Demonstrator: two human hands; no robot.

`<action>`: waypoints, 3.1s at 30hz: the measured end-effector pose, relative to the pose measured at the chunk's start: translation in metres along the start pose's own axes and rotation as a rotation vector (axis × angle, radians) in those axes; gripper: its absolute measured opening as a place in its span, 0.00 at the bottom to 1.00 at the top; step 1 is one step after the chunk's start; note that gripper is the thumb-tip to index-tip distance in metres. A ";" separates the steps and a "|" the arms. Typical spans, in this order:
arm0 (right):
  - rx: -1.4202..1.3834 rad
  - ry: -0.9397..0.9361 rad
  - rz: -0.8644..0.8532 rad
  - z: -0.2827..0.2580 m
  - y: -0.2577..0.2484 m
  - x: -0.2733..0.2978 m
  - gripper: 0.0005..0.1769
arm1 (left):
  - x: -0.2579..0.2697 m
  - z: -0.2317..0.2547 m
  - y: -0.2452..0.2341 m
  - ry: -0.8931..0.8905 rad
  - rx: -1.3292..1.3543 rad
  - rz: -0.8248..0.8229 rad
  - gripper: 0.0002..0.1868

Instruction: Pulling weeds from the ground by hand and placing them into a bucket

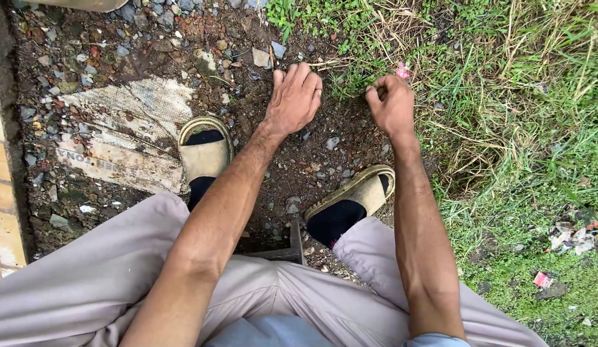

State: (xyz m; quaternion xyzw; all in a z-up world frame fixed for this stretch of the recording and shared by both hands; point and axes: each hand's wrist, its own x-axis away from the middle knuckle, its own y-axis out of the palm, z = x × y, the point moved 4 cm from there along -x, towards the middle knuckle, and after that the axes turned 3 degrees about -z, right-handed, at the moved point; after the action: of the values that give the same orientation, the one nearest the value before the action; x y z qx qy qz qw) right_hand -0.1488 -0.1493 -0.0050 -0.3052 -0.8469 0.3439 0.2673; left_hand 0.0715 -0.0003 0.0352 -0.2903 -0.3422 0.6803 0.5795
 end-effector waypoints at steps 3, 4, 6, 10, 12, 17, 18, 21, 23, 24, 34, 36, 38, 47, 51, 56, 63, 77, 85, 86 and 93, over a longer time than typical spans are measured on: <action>-0.110 0.363 -0.282 -0.053 -0.033 -0.011 0.08 | -0.001 -0.006 0.002 0.003 -0.091 0.026 0.05; -0.102 0.353 -0.276 -0.063 -0.039 -0.015 0.08 | -0.005 -0.007 -0.007 0.005 -0.093 0.040 0.05; -0.184 0.207 -0.294 -0.094 -0.049 -0.027 0.09 | -0.012 -0.012 -0.032 0.005 -0.019 0.096 0.04; -0.171 -0.030 -0.258 -0.187 -0.068 -0.057 0.06 | -0.024 -0.017 -0.132 -0.037 0.110 0.204 0.04; -0.281 -0.126 -0.259 -0.253 -0.079 -0.071 0.04 | -0.022 -0.032 -0.189 -0.022 0.206 0.402 0.03; -0.266 -0.403 -0.169 -0.420 -0.086 -0.104 0.04 | 0.016 -0.059 -0.344 -0.004 0.137 0.796 0.00; -0.298 -0.459 -0.166 -0.452 -0.085 -0.109 0.03 | 0.029 -0.065 -0.372 -0.051 0.126 0.866 0.01; -0.212 -0.538 -0.119 -0.531 -0.060 -0.137 0.02 | 0.053 -0.110 -0.413 -0.180 0.056 0.982 0.03; -0.115 -0.622 -0.162 -0.570 -0.041 -0.149 0.08 | 0.062 -0.142 -0.418 -0.395 0.106 0.903 0.13; -0.022 -0.688 -0.199 -0.587 -0.030 -0.153 0.14 | 0.066 -0.161 -0.415 -0.597 0.163 0.795 0.23; 0.060 -0.679 0.017 -0.525 -0.027 -0.164 0.03 | 0.046 -0.140 -0.369 -0.646 0.149 0.815 0.14; 0.015 -0.521 -0.034 -0.471 -0.036 -0.160 0.02 | 0.021 -0.107 -0.342 -0.405 0.136 0.787 0.21; -0.003 -0.362 -0.067 -0.413 -0.045 -0.144 0.02 | -0.004 -0.085 -0.291 -0.323 0.184 0.662 0.21; -0.295 0.436 -0.164 -0.147 -0.020 -0.006 0.07 | 0.015 -0.014 -0.019 -0.353 0.533 -0.071 0.04; -1.204 0.759 0.032 -0.099 -0.005 0.032 0.12 | 0.037 0.007 0.022 -0.536 0.746 -0.128 0.08; -1.352 0.779 0.086 -0.092 0.004 0.041 0.13 | 0.030 0.022 0.048 -0.511 0.739 -0.166 0.08; -1.202 0.718 0.099 -0.066 0.009 0.037 0.09 | 0.019 0.015 0.037 -0.467 0.630 -0.128 0.03; 0.249 0.142 -0.166 -0.090 0.037 0.040 0.11 | 0.022 0.000 0.036 -0.476 0.432 -0.085 0.10; 0.652 -0.358 0.134 -0.087 0.056 0.042 0.04 | 0.017 -0.002 0.028 -0.485 0.420 -0.077 0.08; 0.739 -0.325 -0.020 -0.086 0.060 0.042 0.06 | 0.017 -0.004 0.030 -0.474 0.407 -0.087 0.06; 0.932 -0.178 -0.312 -0.070 0.081 0.040 0.09 | 0.018 -0.001 0.030 -0.414 0.312 -0.147 0.02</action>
State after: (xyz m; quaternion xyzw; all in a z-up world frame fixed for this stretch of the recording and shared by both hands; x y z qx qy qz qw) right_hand -0.1020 -0.0453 -0.0125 0.0074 -0.6583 0.6664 0.3500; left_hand 0.0519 0.0153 0.0104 -0.0265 -0.3647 0.7258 0.5826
